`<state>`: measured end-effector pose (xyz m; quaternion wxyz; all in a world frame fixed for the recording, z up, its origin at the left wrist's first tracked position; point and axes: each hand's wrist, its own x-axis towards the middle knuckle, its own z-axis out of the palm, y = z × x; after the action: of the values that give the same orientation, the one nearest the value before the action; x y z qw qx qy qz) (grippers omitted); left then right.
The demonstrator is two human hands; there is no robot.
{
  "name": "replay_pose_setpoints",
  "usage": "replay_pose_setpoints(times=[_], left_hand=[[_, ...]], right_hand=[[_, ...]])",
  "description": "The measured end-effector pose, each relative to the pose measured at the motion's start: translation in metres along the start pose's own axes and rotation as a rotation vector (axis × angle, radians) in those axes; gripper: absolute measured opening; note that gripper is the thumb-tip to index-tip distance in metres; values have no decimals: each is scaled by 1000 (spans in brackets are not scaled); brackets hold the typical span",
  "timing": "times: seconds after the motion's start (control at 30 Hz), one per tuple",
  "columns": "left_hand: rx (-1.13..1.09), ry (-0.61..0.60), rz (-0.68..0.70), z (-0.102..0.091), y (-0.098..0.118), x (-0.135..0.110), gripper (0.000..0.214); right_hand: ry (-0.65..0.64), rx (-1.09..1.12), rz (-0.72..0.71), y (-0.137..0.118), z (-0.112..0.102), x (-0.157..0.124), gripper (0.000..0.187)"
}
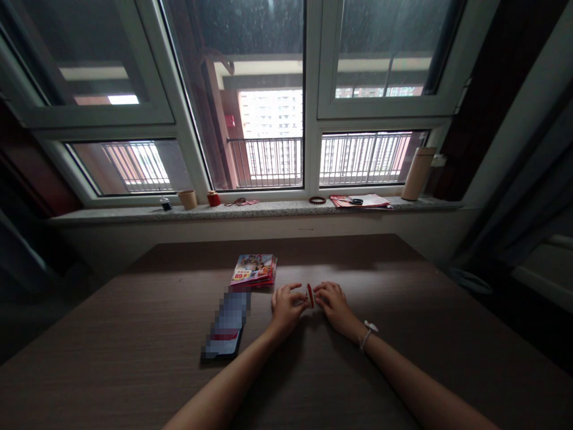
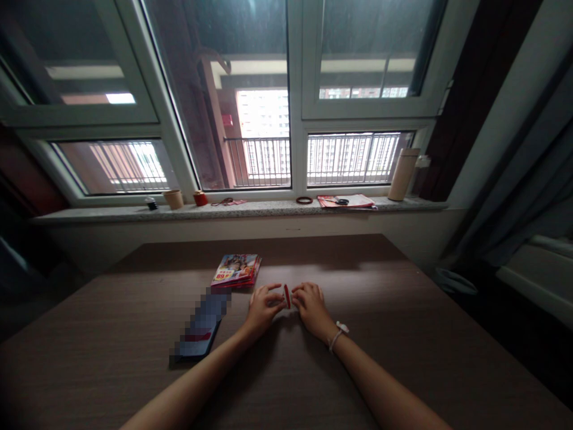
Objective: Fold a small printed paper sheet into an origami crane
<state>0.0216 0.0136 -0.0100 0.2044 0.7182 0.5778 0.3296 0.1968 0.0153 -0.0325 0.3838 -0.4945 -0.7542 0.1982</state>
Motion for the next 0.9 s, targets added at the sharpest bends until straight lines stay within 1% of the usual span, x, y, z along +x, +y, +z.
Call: replay_pose_setpoints(times=[0.07, 0.17, 0.3, 0.4, 0.57, 0.73, 0.9], left_hand=[[-5, 0, -3, 0, 0, 0, 5], [-30, 25, -1, 0, -1, 0, 5], [-106, 87, -5, 0, -5, 1, 13], [-151, 100, -3, 0, -7, 2, 16], [-151, 86, 3, -1, -5, 0, 14], [-79, 64, 14, -1, -1, -2, 10], [-58, 43, 12, -1, 1, -3, 8]], right_hand=[[-6, 4, -1, 0, 0, 0, 15], [18, 21, 1, -2, -1, 0, 15], [41, 38, -2, -7, -5, -1, 15], [32, 42, -11, -10, -7, -2, 14], [52, 57, -16, -5, -5, -1, 11], [90, 91, 21, 0, -4, 1, 13], [76, 124, 14, 1, -5, 2, 12]])
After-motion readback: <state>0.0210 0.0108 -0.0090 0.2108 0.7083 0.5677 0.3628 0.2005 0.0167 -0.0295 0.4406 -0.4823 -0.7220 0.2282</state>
